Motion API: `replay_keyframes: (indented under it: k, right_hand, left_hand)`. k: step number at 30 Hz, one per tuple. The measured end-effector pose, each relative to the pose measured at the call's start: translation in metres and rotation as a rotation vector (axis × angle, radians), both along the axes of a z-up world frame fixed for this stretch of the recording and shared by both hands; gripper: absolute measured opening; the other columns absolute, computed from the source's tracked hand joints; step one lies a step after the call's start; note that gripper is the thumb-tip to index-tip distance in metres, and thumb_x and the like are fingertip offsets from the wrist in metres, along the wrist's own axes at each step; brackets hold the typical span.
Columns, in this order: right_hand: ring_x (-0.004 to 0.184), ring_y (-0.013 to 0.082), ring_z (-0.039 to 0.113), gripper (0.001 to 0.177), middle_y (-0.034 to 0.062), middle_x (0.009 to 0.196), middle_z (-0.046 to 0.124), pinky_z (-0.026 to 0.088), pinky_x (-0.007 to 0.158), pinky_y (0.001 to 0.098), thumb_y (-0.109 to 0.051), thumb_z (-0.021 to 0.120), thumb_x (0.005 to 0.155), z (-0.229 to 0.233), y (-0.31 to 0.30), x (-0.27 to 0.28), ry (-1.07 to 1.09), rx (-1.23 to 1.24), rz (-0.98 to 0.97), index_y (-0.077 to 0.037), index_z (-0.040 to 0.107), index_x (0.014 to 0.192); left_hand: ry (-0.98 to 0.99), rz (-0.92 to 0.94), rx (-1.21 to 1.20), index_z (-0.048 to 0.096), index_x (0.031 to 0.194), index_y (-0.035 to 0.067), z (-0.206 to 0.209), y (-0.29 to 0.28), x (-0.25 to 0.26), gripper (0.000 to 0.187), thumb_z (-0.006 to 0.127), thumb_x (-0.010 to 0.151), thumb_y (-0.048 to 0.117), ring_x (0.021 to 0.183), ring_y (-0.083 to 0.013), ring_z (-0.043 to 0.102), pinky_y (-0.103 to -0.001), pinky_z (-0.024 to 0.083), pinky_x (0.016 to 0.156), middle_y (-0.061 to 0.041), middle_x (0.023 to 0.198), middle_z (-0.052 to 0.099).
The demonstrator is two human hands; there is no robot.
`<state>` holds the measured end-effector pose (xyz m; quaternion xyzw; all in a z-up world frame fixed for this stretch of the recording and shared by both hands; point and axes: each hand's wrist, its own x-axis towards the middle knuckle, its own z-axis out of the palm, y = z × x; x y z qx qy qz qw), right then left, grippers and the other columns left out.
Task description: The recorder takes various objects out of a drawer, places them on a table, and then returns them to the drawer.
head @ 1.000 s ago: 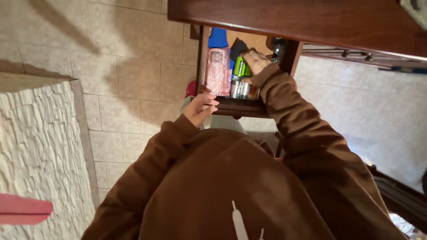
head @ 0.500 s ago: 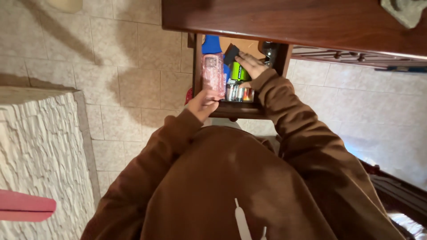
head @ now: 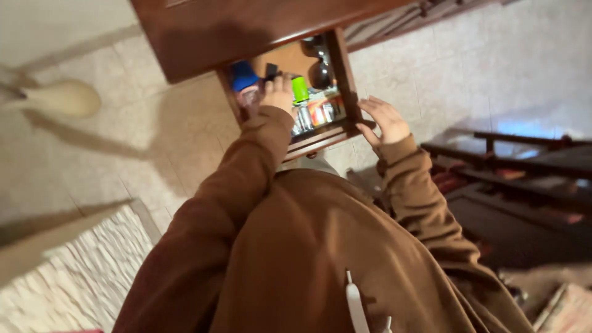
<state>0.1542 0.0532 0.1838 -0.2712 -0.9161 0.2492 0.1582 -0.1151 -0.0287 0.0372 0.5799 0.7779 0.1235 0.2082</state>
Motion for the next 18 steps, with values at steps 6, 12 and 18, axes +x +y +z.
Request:
replay_keyframes:
  k: [6,12,18]
  right_hand:
    - [0.12,0.0344,0.065,0.043,0.0163,0.127,0.069,0.053,0.103,0.041,-0.011,0.08,0.088,-0.003,-0.08,0.091,-0.035,0.05,-0.33,-0.005,0.067,0.129]
    - [0.117,0.0333,0.067,0.043,0.0155,0.127,0.069,0.055,0.101,0.0402,-0.011,0.079,0.09,-0.01,-0.17,0.117,-0.05,-0.036,-0.628,-0.006,0.067,0.131]
    - [0.118,0.0318,0.067,0.043,0.0148,0.127,0.07,0.055,0.102,0.0388,-0.012,0.079,0.089,-0.003,-0.23,0.119,0.001,-0.147,-0.805,-0.006,0.067,0.13]
  left_hand:
    - [0.033,-0.097,-0.008,0.042,0.143,0.004,-0.052,0.008,-0.027,0.098,0.093,0.062,0.023,0.125,-0.044,0.046,-0.047,0.044,0.105,-0.02,0.144,0.044]
    - [-0.151,-0.188,0.139,0.041,0.149,0.016,-0.007,0.002,-0.042,0.101,0.089,0.061,0.007,0.124,-0.0434,0.049,-0.048,0.044,0.106,-0.014,0.144,0.049]
    - [-0.172,-0.152,0.042,0.043,0.141,0.016,0.015,0.008,-0.041,0.097,0.095,0.06,0.014,0.126,-0.0428,0.048,-0.049,0.044,0.101,-0.019,0.133,0.049]
